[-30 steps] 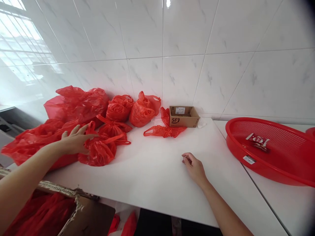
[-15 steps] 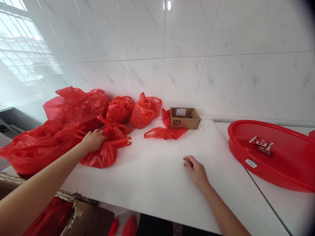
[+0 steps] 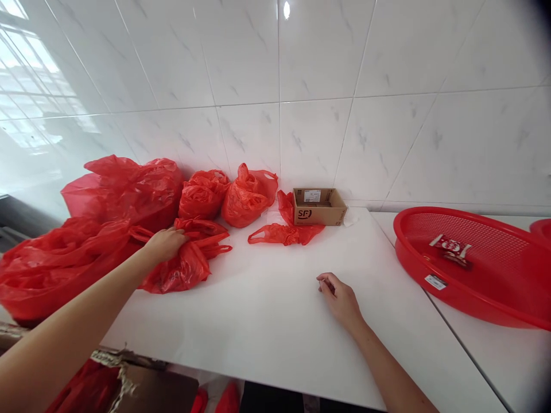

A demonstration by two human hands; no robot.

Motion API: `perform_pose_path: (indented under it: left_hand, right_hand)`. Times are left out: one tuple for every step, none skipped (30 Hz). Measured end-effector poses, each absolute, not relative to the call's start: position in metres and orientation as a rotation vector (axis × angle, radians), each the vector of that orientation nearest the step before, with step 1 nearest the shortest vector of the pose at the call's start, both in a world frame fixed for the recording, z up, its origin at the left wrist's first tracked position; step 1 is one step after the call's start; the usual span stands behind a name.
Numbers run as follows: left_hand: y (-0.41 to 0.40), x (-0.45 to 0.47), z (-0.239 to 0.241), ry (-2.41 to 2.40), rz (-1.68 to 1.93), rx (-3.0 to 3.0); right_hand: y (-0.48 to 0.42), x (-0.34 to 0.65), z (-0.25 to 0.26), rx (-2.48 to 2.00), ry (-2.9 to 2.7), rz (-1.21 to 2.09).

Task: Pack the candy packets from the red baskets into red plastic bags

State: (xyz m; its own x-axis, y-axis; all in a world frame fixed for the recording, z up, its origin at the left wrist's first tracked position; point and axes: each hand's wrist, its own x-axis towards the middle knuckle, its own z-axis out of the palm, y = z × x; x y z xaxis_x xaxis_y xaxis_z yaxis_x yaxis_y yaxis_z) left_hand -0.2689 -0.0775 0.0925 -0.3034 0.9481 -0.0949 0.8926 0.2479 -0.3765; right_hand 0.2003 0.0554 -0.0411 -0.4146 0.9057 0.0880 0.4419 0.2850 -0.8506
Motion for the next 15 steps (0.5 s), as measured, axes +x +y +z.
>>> perform_pose_path:
  left_hand:
    - [-0.079, -0.27, 0.093, -2.363, 0.523, -1.748]
    - [-0.08, -0.27, 0.094, -2.372, 0.494, -1.73]
    - [-0.081, -0.27, 0.095, -2.383, 0.465, -1.704]
    - [-0.082, -0.269, 0.096, -2.396, 0.436, -1.674]
    - [-0.083, -0.268, 0.096, -2.41, 0.412, -1.645]
    - [-0.083, -0.266, 0.097, -2.424, 0.396, -1.622]
    - [-0.083, -0.263, 0.097, -2.439, 0.391, -1.604]
    - [-0.082, -0.259, 0.098, -2.46, 0.396, -1.588]
    - [-0.081, -0.255, 0.1, -2.487, 0.409, -1.566]
    - [-0.08, -0.25, 0.103, -2.522, 0.429, -1.533]
    - [-0.077, -0.244, 0.107, -2.562, 0.449, -1.492]
    - [-0.074, -0.236, 0.113, -2.6, 0.464, -1.454]
    - [-0.069, -0.227, 0.119, -2.627, 0.467, -1.428]
    - [-0.063, -0.217, 0.126, -2.636, 0.456, -1.428]
    - [-0.055, -0.205, 0.132, -2.622, 0.426, -1.459]
  right_hand:
    - [0.056, 0.2, -0.042, -1.195, -1.974, 1.044]
    - [0.056, 0.2, -0.042, -1.187, -1.967, 1.049]
    - [0.057, 0.2, -0.043, -1.179, -1.96, 1.054]
    - [0.057, 0.199, -0.043, -1.172, -1.955, 1.058]
    - [0.057, 0.199, -0.043, -1.168, -1.951, 1.058]
    - [0.057, 0.199, -0.043, -1.164, -1.948, 1.058]
    - [0.057, 0.198, -0.043, -1.162, -1.944, 1.056]
    - [0.056, 0.198, -0.043, -1.162, -1.941, 1.053]
    - [0.056, 0.198, -0.042, -1.162, -1.938, 1.048]
    - [0.056, 0.198, -0.042, -1.162, -1.936, 1.044]
    - [0.055, 0.198, -0.041, -1.162, -1.935, 1.041]
    - [0.055, 0.198, -0.041, -1.16, -1.934, 1.038]
    - [0.055, 0.198, -0.04, -1.157, -1.935, 1.037]
    - [0.054, 0.198, -0.04, -1.154, -1.936, 1.036]
    - [0.054, 0.198, -0.04, -1.15, -1.937, 1.035]
